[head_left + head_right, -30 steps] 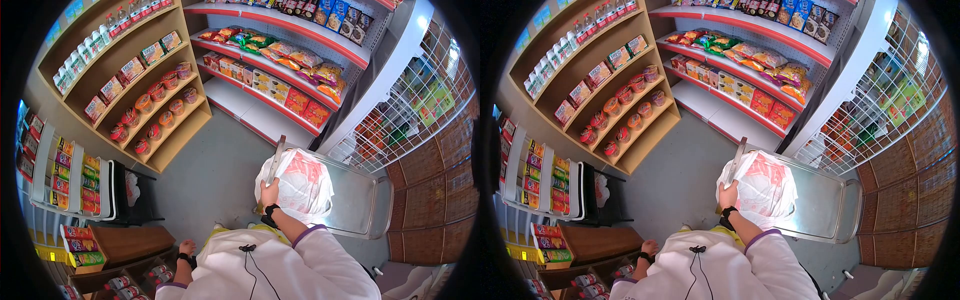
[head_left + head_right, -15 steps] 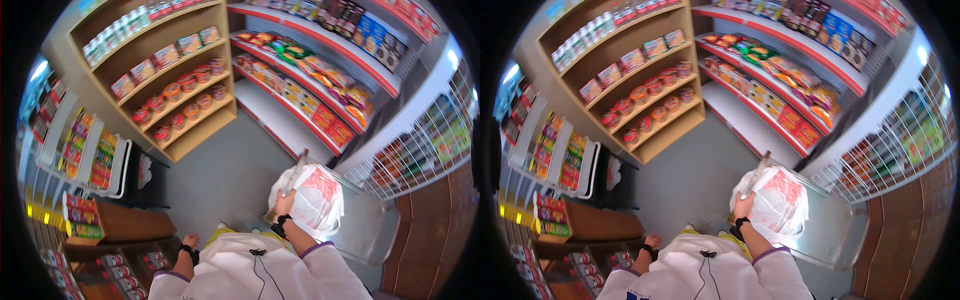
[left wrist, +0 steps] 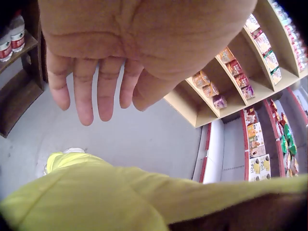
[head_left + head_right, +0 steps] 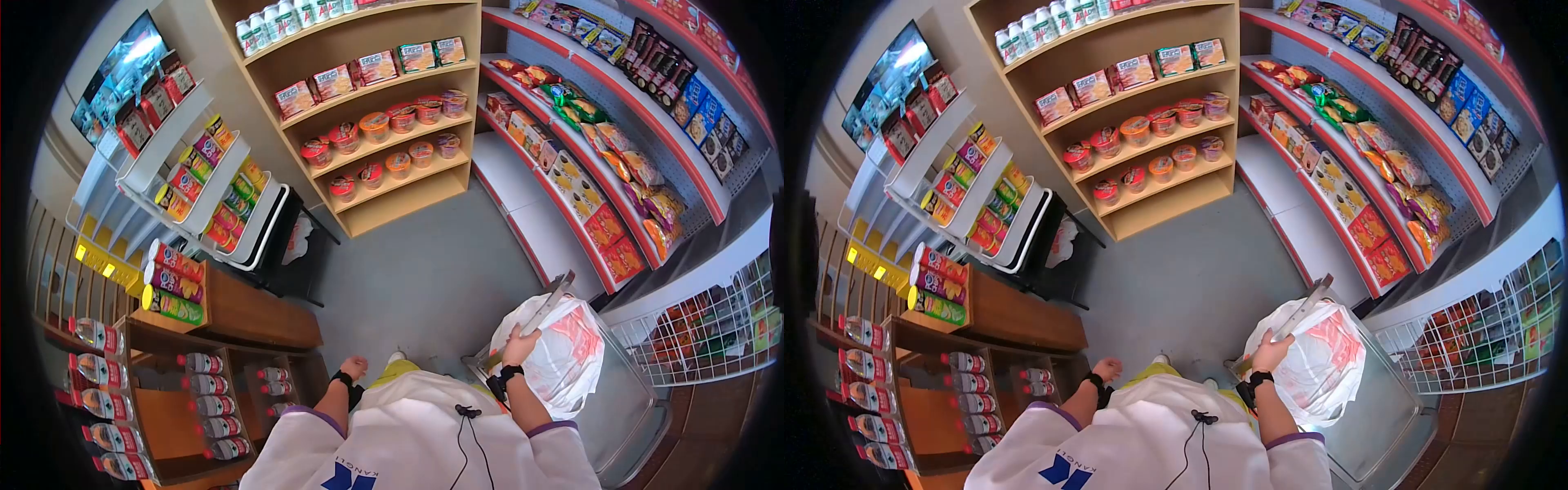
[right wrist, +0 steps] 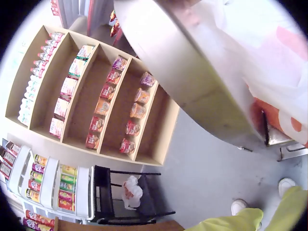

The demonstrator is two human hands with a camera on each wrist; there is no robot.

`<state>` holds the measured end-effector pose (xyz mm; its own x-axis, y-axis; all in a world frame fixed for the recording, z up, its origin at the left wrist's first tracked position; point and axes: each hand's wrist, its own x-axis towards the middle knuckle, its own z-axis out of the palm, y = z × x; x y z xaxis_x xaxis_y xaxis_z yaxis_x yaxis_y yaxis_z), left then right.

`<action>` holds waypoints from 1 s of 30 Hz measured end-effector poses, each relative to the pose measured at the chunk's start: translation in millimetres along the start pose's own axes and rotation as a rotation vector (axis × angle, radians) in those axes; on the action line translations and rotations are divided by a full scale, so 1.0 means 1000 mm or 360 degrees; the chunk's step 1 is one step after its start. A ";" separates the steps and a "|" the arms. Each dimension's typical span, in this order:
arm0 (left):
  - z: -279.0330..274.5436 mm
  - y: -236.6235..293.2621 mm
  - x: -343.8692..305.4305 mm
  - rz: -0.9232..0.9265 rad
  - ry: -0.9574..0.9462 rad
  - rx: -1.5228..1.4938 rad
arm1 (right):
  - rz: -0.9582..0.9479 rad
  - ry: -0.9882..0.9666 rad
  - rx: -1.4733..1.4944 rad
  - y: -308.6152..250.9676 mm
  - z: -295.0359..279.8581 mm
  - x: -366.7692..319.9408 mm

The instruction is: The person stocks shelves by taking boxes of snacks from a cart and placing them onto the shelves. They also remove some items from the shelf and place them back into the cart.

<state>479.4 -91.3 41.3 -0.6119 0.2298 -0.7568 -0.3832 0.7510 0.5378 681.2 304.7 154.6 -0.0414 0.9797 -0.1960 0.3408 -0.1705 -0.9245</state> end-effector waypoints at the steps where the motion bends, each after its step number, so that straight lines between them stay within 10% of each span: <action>1: 0.000 0.001 -0.002 0.0006 -0.0001 0.0010 | 0.0038 -0.0044 -0.0001 -0.005 0.001 -0.003; 30: -0.006 0.005 0.033 -0.0006 -0.0133 -0.0086 | -0.0164 0.0156 -0.0244 -0.001 0.011 0.006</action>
<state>453.4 -83.8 21.3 -0.5516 0.2797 -0.7858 -0.4234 0.7178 0.5527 670.6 309.6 151.0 0.0058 0.9980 -0.0633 0.4788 -0.0583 -0.8760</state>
